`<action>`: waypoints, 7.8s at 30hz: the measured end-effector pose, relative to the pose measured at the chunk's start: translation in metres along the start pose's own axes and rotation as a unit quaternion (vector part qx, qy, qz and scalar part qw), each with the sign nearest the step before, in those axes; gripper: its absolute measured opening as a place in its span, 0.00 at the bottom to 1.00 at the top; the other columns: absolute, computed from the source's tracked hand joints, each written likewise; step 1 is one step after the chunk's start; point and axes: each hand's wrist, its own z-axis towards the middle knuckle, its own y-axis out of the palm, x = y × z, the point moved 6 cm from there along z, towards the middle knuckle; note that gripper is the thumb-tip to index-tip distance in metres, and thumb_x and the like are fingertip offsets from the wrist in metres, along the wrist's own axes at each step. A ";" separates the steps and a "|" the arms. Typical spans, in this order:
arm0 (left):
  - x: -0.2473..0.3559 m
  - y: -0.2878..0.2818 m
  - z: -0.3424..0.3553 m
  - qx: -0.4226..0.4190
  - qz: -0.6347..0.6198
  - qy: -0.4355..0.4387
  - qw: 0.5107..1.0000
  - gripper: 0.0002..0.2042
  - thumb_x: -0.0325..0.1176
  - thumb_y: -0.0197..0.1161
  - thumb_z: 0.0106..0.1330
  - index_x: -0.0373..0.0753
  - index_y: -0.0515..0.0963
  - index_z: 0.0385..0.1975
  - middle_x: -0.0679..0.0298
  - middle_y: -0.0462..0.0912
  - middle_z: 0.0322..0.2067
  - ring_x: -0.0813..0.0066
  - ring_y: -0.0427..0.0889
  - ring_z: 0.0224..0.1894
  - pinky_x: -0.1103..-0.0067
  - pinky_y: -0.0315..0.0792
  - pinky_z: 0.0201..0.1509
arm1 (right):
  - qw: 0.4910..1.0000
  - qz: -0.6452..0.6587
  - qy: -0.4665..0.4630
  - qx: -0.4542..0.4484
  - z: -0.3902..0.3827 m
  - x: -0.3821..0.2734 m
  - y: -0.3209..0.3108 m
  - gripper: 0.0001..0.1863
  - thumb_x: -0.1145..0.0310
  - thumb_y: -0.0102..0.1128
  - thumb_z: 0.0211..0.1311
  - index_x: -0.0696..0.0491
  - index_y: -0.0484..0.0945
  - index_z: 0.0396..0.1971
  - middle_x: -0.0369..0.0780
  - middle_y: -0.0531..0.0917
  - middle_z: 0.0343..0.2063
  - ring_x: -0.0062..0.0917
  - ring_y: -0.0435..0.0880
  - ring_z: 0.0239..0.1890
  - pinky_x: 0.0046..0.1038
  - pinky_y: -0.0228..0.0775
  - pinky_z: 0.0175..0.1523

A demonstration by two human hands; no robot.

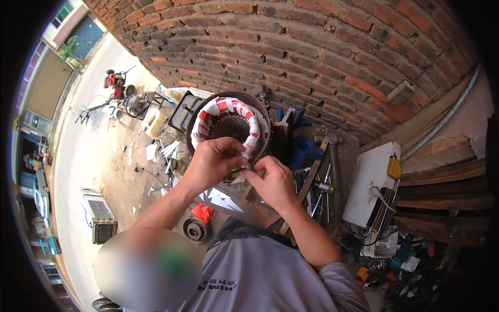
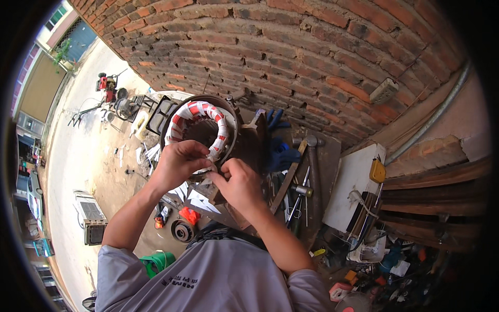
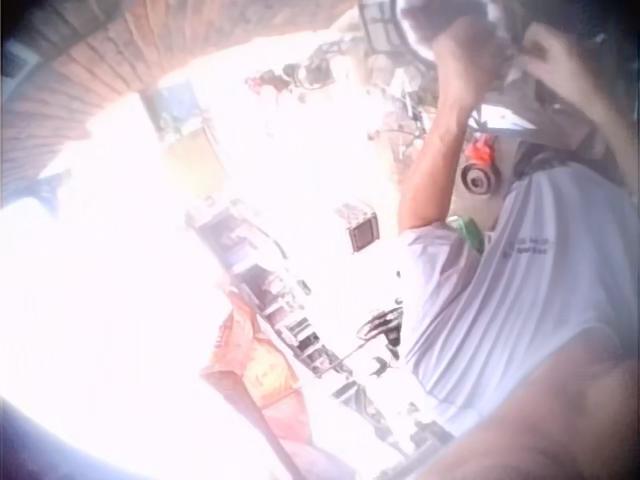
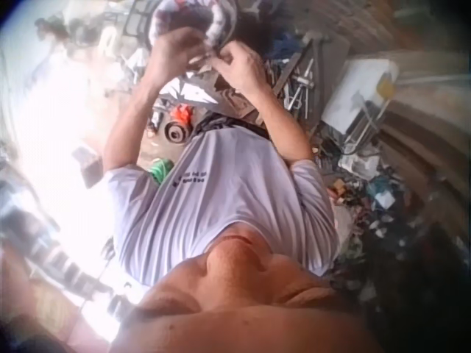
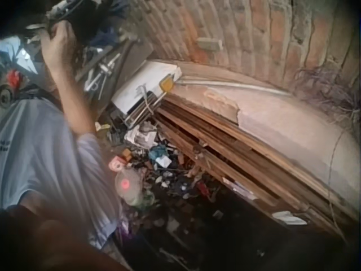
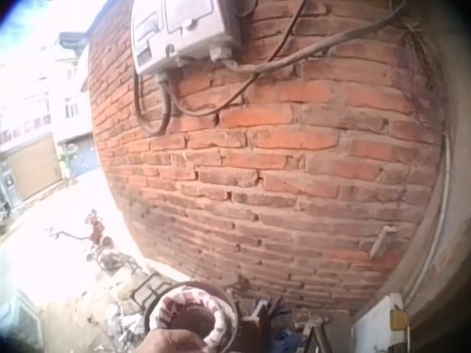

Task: The person wraps white tape around a red motor stator, securing it with a wooden stick and a hammer. The person repeatedly wraps, tucks, and taps the tape to ensure it adheres tightly to the stator surface.

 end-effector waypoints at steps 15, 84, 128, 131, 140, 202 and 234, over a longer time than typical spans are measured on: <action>0.017 0.010 -0.013 0.023 0.297 0.117 0.947 0.03 0.26 0.65 0.62 0.36 0.84 0.32 0.54 0.82 0.29 0.51 0.85 0.33 0.65 0.79 0.38 | 0.924 0.194 0.233 -0.233 0.072 0.040 -0.059 0.06 0.80 0.60 0.62 0.57 0.71 0.29 0.46 0.85 0.29 0.19 0.79 0.21 0.21 0.71 0.24; 0.031 0.010 0.011 -0.043 0.097 0.058 0.993 0.04 0.19 0.63 0.60 0.28 0.82 0.33 0.50 0.85 0.25 0.70 0.87 0.29 0.72 0.77 0.34 | 0.906 -0.172 -0.308 -0.235 0.063 -0.106 -0.048 0.08 0.76 0.58 0.58 0.54 0.75 0.38 0.42 0.82 0.30 0.38 0.87 0.38 0.39 0.72 0.44; 0.034 0.043 0.097 -0.424 0.075 0.420 0.799 0.10 0.37 0.72 0.64 0.36 0.86 0.34 0.51 0.86 0.30 0.50 0.85 0.36 0.65 0.77 0.40 | 0.813 0.044 0.510 0.277 -0.245 0.063 -0.035 0.08 0.71 0.69 0.62 0.60 0.82 0.29 0.39 0.85 0.20 0.17 0.79 0.14 0.21 0.65 0.17; 0.035 0.045 0.094 -0.419 0.100 0.443 0.786 0.11 0.38 0.73 0.63 0.36 0.86 0.33 0.51 0.86 0.30 0.50 0.85 0.36 0.65 0.76 0.41 | 0.838 0.125 0.427 0.316 -0.225 -0.046 0.009 0.07 0.71 0.69 0.64 0.59 0.82 0.31 0.36 0.83 0.19 0.15 0.78 0.15 0.20 0.66 0.19; 0.041 0.053 0.091 -0.446 0.064 0.435 0.779 0.11 0.37 0.72 0.63 0.34 0.86 0.33 0.49 0.85 0.30 0.48 0.85 0.37 0.62 0.76 0.41 | 0.857 0.265 0.407 0.175 -0.128 -0.138 0.081 0.15 0.61 0.70 0.67 0.59 0.80 0.31 0.36 0.80 0.15 0.18 0.78 0.15 0.19 0.64 0.20; 0.031 0.234 0.001 -0.143 -0.226 0.149 0.952 0.07 0.29 0.67 0.71 0.29 0.82 0.36 0.61 0.87 0.38 0.82 0.81 0.38 0.81 0.76 0.44 | 0.862 -0.220 0.440 0.124 -0.240 0.154 -0.067 0.17 0.57 0.66 0.63 0.55 0.81 0.42 0.54 0.87 0.35 0.53 0.86 0.43 0.51 0.77 0.50; -0.013 0.009 -0.085 -0.215 -0.076 0.269 0.936 0.13 0.32 0.71 0.65 0.33 0.83 0.46 0.52 0.86 0.40 0.54 0.86 0.40 0.67 0.81 0.45 | 0.803 0.007 0.595 0.013 -0.324 -0.020 -0.109 0.13 0.68 0.57 0.72 0.57 0.76 0.51 0.34 0.77 0.17 0.18 0.74 0.15 0.24 0.64 0.21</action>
